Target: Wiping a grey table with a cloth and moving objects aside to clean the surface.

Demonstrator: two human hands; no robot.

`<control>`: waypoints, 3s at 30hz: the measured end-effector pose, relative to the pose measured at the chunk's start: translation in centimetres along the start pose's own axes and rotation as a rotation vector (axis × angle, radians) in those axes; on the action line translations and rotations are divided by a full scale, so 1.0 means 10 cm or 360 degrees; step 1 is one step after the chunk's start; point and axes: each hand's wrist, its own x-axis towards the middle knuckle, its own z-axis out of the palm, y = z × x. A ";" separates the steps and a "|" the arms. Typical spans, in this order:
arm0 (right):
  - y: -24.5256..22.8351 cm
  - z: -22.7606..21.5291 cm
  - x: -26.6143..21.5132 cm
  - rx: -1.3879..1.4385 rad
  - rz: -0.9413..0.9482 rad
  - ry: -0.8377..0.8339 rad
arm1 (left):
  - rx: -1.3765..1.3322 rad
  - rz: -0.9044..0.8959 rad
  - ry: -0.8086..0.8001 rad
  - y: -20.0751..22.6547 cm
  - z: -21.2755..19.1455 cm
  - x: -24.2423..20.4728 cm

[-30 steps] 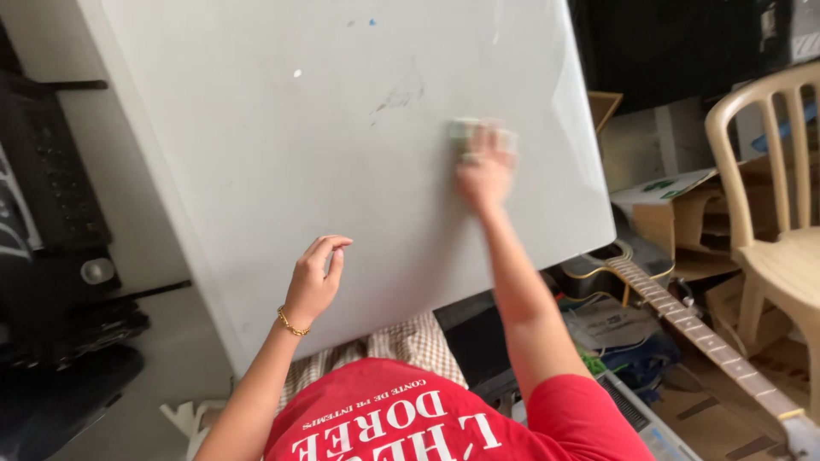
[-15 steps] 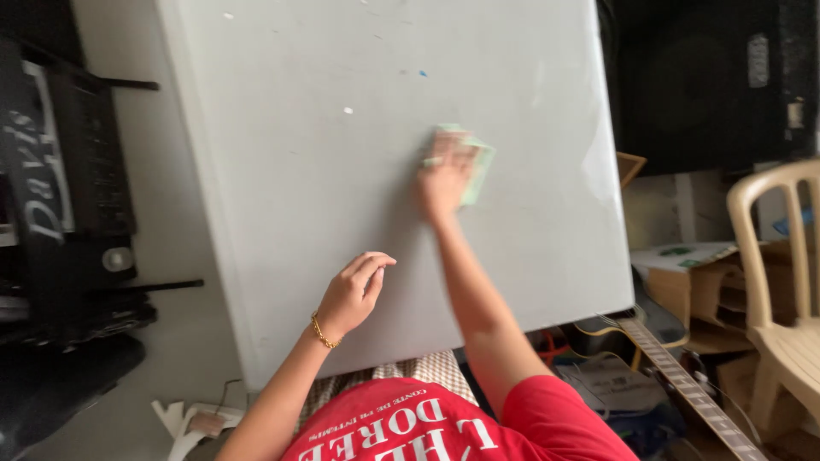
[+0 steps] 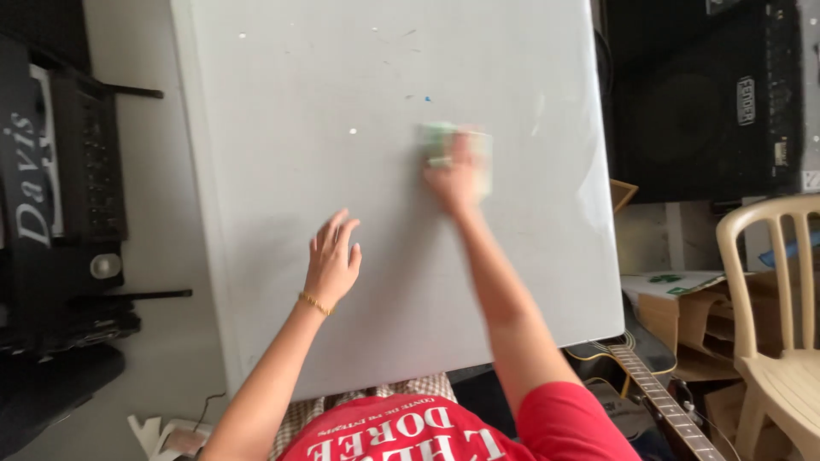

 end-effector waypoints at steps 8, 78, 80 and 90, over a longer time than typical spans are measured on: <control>3.18 -0.36 -1.95 0.0001 0.2219 -0.0189 | 0.0804 -0.0471 -0.0265 -0.53 0.12 0.36; 3.83 0.30 -2.29 0.0098 0.0937 0.0139 | 0.0789 -0.0123 -0.0735 0.28 1.41 0.41; 3.34 -0.10 -3.42 -0.0414 0.0778 -0.0194 | 0.0769 -0.0097 -0.0691 0.23 1.41 0.44; 1.25 -0.33 -3.11 0.0135 0.0957 0.0469 | 0.0523 0.0129 -0.0325 0.48 1.37 0.35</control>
